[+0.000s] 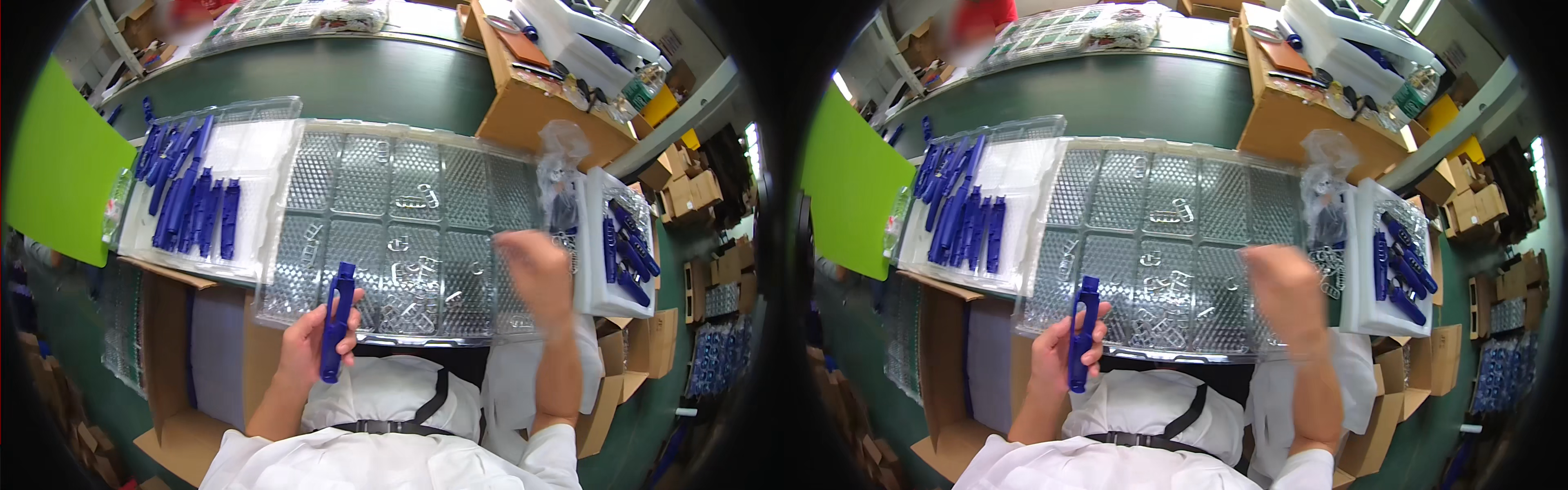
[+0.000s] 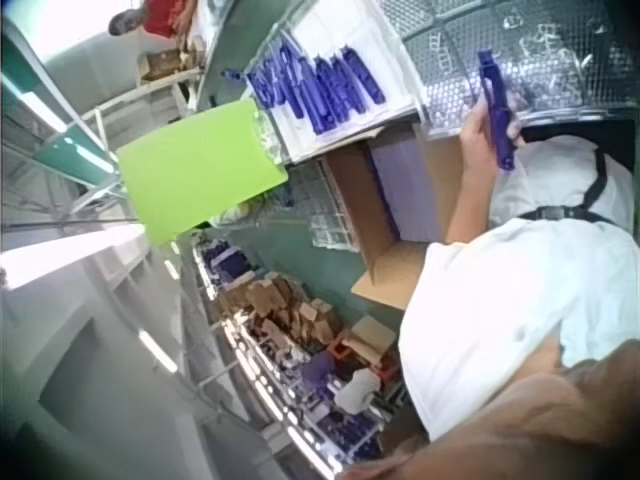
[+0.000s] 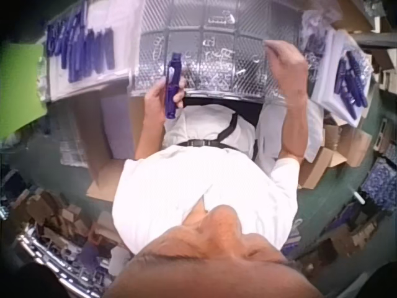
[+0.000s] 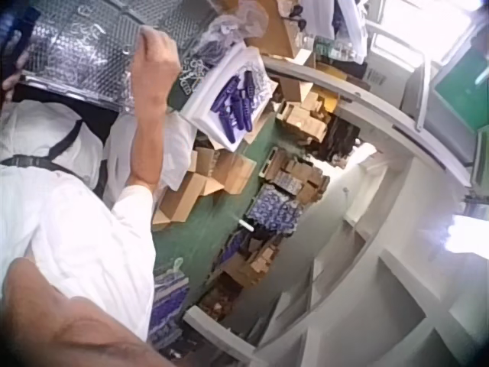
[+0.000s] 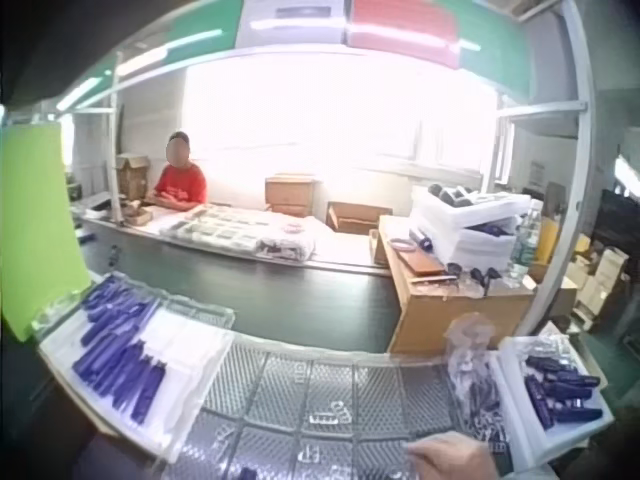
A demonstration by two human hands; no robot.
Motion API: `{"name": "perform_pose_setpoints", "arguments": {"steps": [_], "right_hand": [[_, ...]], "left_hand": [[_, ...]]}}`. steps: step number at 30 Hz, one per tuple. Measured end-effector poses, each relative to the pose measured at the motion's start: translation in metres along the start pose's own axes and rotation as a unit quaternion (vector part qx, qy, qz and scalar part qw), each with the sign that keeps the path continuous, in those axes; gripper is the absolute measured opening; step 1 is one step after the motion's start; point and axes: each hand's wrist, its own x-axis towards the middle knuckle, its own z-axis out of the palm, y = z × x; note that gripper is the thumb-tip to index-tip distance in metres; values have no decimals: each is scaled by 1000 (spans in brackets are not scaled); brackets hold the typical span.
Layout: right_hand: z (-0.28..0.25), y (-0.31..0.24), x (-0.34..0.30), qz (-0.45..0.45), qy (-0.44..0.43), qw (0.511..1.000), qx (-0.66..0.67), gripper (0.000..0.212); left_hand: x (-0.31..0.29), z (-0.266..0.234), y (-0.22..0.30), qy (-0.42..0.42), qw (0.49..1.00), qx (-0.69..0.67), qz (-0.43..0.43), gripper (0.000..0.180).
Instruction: Assemble electronic components by placing small metal parts into a blue plastic housing.
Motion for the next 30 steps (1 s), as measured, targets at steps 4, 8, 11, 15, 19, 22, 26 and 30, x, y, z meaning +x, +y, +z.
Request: {"name": "perform_pose_setpoints", "arguments": {"steps": [4, 8, 11, 15, 19, 22, 26, 30], "right_hand": [[68, -36, -8, -58, -169, 983, -37, 9], [82, -47, -18, -68, -197, 975, -82, 10], [85, -53, -25, -68, -196, 975, -83, 10], [87, -63, -34, -97, -200, 975, -24, 12], [103, -70, -41, -83, -228, 970, 16, 16], [104, -74, -43, -77, -260, 962, 18, 27], [105, -76, -46, -35, -262, 964, 1, 24], [111, -73, -47, -25, -231, 972, -16, 16]], "left_hand": [[2, -12, -5, -9, 1000, -29, 5, 47], [-1, -16, -6, -9, 1000, 6, 15, 46], [-5, -19, -5, 4, 1000, -11, 6, 45], [-12, -19, -7, 4, 999, -39, -1, 51], [-9, -10, -4, 17, 1000, -16, -12, 50], [-6, -11, -6, -5, 999, -35, -22, 52], [3, -18, -12, -45, 999, 29, -2, 52], [3, -15, -8, -43, 998, 40, 0, 54]]}}
